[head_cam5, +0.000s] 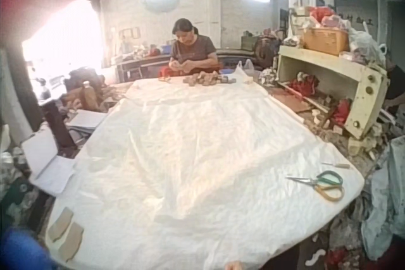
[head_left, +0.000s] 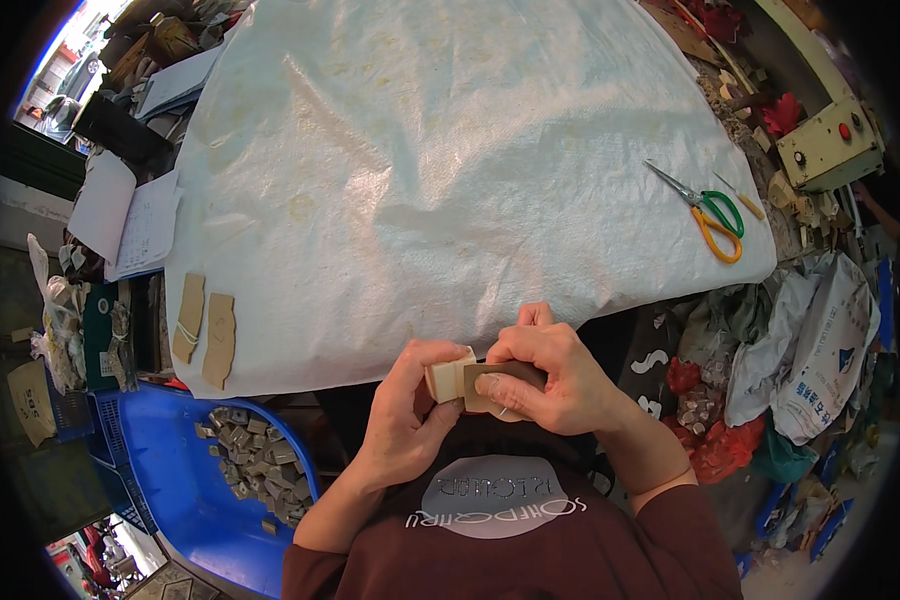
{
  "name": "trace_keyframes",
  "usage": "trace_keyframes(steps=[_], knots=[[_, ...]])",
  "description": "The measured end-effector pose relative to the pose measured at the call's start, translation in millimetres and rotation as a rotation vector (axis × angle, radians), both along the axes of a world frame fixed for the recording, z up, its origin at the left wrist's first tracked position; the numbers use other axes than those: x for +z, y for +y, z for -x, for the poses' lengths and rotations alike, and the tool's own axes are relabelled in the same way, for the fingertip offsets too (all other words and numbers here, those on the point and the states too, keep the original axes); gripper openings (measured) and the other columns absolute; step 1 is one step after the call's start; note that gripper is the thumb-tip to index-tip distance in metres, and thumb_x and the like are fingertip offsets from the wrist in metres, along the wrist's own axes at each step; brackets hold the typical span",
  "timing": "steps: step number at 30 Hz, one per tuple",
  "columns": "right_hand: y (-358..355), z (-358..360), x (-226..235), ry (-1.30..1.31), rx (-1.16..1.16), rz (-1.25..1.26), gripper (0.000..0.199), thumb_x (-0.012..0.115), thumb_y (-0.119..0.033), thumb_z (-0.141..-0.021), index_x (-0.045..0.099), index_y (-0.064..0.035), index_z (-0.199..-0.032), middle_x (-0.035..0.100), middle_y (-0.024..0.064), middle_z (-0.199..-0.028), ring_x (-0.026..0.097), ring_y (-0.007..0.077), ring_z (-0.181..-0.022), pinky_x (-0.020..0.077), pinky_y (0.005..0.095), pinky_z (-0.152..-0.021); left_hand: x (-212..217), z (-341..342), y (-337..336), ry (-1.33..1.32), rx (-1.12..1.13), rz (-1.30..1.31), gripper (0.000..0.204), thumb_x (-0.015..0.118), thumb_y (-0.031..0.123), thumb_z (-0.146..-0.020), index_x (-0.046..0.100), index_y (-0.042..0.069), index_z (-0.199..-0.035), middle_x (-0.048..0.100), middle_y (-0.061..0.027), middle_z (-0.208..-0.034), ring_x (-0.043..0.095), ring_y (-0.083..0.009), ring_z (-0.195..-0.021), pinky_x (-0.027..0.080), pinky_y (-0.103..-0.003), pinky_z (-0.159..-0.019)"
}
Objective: The person wraps small, light-colored rectangular objects with brown paper strips. They fold the paper around the object, trim the excess with scissors, and place the wrapped item into a blue bin. The process is repeated for multiple items.
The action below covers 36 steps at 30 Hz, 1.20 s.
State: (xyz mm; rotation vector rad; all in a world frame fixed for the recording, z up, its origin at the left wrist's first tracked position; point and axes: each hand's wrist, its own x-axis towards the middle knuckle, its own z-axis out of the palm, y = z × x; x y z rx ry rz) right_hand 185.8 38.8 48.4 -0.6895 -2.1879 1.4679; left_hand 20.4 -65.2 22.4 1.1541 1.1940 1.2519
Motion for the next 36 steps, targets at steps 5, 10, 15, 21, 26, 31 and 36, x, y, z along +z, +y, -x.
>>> trace_keyframes(steps=[5, 10, 15, 21, 26, 31, 36], knots=[[-1, 1, 0, 0.014, 0.014, -0.005, 0.011, 0.065, -0.015, -0.078, 0.06, -0.0056, -0.077, 0.056, 0.0036, -0.059, 0.039, 0.0159, -0.054, 0.028, 0.031, -0.077, -2, 1, -1, 0.023, 0.011, -0.03, 0.049, 0.051, -0.019, -0.072, 0.045, 0.002, -0.115, 0.047, -0.0099, -0.109, 0.052, -0.0171, -0.1, 0.044, -0.027, -0.084], [-1, 3, -4, 0.033, -0.026, -0.032, 0.014, 0.068, -0.017, -0.076, 0.058, -0.0072, -0.072, 0.054, 0.0015, -0.057, 0.036, 0.0158, -0.055, 0.0287, 0.0304, -0.072, -1, 1, 0, 0.031, -0.021, 0.002, 0.051, 0.051, -0.019, -0.071, 0.045, 0.002, -0.117, 0.047, -0.0099, -0.109, 0.052, -0.0174, -0.101, 0.044, -0.027, -0.085], [-1, 3, -5, 0.045, -0.039, -0.037, 0.016, 0.069, -0.017, -0.075, 0.058, -0.0076, -0.07, 0.052, 0.0011, -0.057, 0.034, 0.0161, -0.057, 0.0292, 0.0303, -0.068, -2, -2, 0, 0.0, -0.006, -0.004, 0.052, 0.051, -0.019, -0.07, 0.046, 0.003, -0.117, 0.049, -0.01, -0.109, 0.053, -0.0175, -0.1, 0.044, -0.027, -0.083], [-1, 3, -6, 0.045, -0.042, -0.04, 0.016, 0.069, -0.016, -0.074, 0.057, -0.0074, -0.069, 0.051, 0.001, -0.056, 0.033, 0.0166, -0.055, 0.0297, 0.0306, -0.067, -2, -1, 1, 0.041, -0.014, 0.002, 0.053, 0.053, -0.018, -0.069, 0.047, 0.004, -0.117, 0.049, -0.0108, -0.11, 0.054, -0.0186, -0.1, 0.046, -0.027, -0.082], [0, 0, -1, 0.003, -0.006, -0.02, 0.011, 0.066, -0.013, -0.076, 0.058, -0.0061, -0.073, 0.055, 0.0013, -0.058, 0.036, 0.0159, -0.056, 0.0294, 0.031, -0.075, -1, -4, 0, 0.122, -0.003, -0.018, 0.053, 0.051, -0.019, -0.068, 0.046, 0.002, -0.117, 0.048, -0.0117, -0.111, 0.053, -0.02, -0.1, 0.046, -0.028, -0.082], [1, -2, -6, -0.005, -0.022, -0.074, 0.014, 0.067, -0.016, -0.076, 0.058, -0.0065, -0.073, 0.053, 0.0004, -0.058, 0.043, 0.016, -0.059, 0.029, 0.0328, -0.077, 3, -9, 1, 0.237, 0.0, -0.046, 0.052, 0.045, -0.02, -0.069, 0.044, -0.001, -0.117, 0.043, -0.0119, -0.111, 0.048, -0.0202, -0.105, 0.043, -0.029, -0.088], [1, -2, -14, -0.034, -0.135, -0.46, 0.021, 0.072, -0.025, -0.072, 0.06, -0.0087, -0.079, 0.056, 0.0001, -0.071, 0.051, 0.0169, -0.074, 0.0269, 0.0378, -0.081, 4, -6, 2, 0.291, -0.03, -0.095, 0.054, 0.044, -0.02, -0.07, 0.041, -0.001, -0.121, 0.04, -0.0136, -0.114, 0.047, -0.0211, -0.105, 0.042, -0.029, -0.089]])
